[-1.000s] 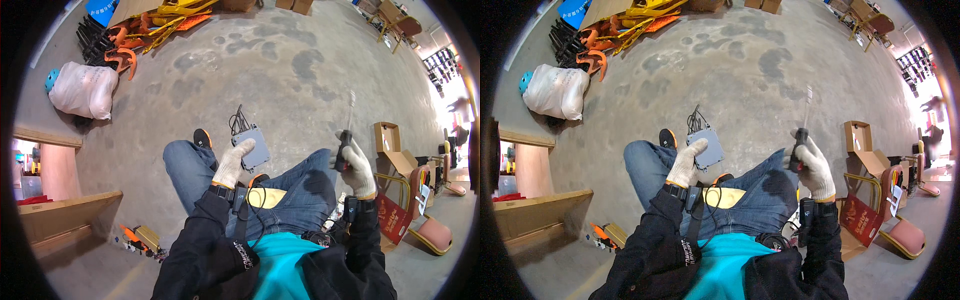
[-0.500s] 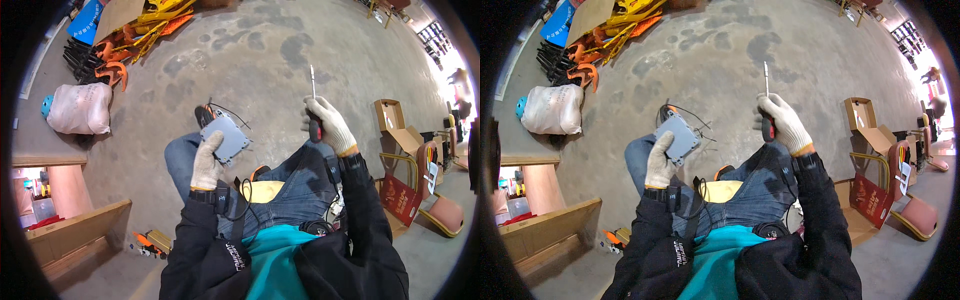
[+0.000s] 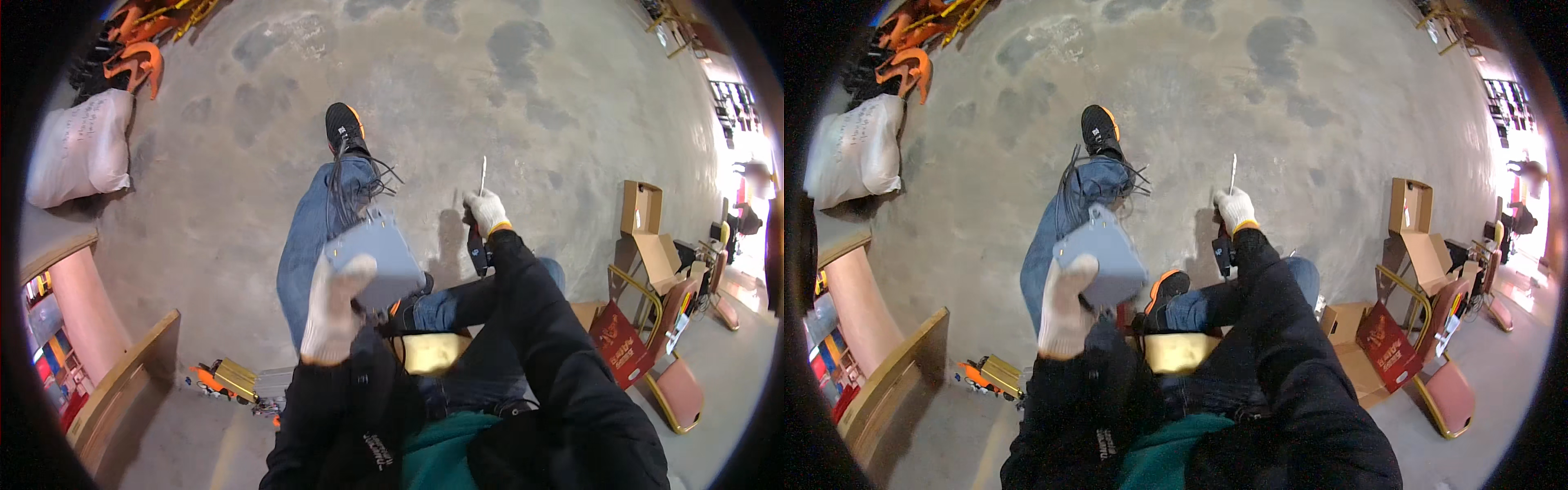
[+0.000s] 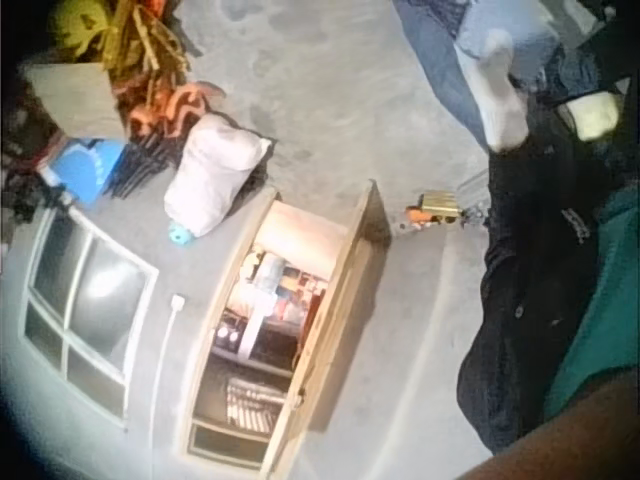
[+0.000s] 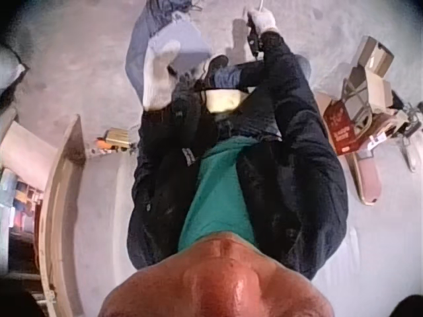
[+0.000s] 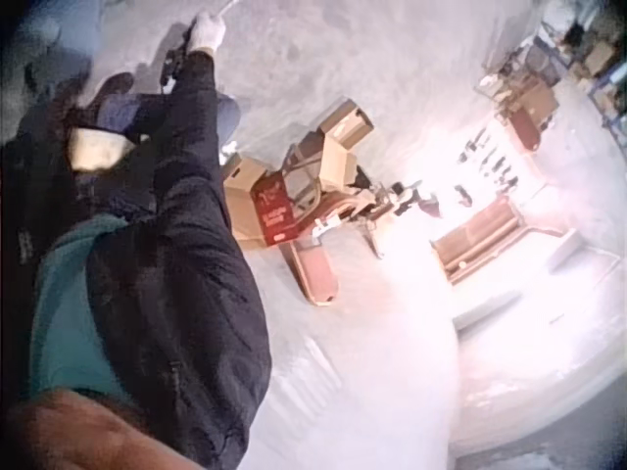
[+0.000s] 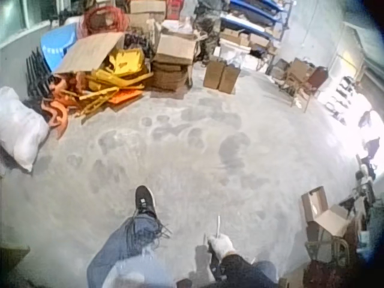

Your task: Inspecting and repairing an electronic control unit using a screwdriver and monitoring tool.

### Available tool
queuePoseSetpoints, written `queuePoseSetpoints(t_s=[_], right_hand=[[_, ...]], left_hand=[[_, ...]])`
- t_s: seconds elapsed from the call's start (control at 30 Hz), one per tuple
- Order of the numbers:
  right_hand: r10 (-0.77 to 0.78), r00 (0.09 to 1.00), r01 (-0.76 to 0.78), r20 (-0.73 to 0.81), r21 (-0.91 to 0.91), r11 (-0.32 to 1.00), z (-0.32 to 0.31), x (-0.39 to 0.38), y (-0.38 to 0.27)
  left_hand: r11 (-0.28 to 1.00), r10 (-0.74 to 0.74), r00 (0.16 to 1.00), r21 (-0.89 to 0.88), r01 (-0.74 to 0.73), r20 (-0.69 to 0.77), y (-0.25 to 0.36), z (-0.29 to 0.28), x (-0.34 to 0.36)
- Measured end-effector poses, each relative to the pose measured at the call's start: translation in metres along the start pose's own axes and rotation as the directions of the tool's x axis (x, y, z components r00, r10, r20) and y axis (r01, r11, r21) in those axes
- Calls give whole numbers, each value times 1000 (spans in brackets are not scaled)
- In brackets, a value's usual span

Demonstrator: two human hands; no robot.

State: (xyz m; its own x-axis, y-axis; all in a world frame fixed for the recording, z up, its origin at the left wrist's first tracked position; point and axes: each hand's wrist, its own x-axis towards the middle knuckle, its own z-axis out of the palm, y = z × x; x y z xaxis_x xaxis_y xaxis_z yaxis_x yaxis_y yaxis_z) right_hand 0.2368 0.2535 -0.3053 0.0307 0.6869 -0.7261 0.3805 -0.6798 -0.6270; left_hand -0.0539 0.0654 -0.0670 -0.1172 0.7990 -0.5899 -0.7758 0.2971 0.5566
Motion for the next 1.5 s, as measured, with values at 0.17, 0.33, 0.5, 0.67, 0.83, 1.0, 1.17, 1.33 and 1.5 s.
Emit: queuePoseSetpoints(t_s=[0.17, 0.33, 0.5, 0.67, 0.83, 1.0, 1.17, 1.33, 1.5], right_hand=[[227, 969, -229, -97, -1, 974, 38, 43, 42], [20, 999, -29, -36, -276, 961, 96, 84, 19], [17, 999, -38, -45, -528, 848, 129, 141, 1], [-60, 992, -38, -107, -732, 680, 162, 149, 4], [-103, 987, -28, -124, -762, 647, 151, 166, 14], [42, 999, -32, 6, -558, 830, 162, 115, -12], [96, 986, -91, 138, -45, 995, 114, 65, -41], [-79, 936, -34, 343, 312, 949, 89, -61, -121], [-202, 906, 50, 373, 379, 924, 45, -191, -167]], left_hand=[[992, -127, 963, -8, 128, -238, 7, -10, -8], [991, -131, 975, -64, 121, -182, 9, -32, -10], [970, -242, 928, -69, 232, -282, 28, -11, 0], [952, -305, 907, -92, 291, -291, 39, -7, 5], [948, -317, 912, -106, 299, -259, 37, -10, 9], [971, -232, 911, -27, 238, -339, 34, -12, -4], [993, -114, 977, -31, 111, -180, 19, -12, 8], [995, -43, 980, 81, 59, -194, 12, 0, 1], [988, 150, 988, 43, -148, -47, 1, 9, -18]])
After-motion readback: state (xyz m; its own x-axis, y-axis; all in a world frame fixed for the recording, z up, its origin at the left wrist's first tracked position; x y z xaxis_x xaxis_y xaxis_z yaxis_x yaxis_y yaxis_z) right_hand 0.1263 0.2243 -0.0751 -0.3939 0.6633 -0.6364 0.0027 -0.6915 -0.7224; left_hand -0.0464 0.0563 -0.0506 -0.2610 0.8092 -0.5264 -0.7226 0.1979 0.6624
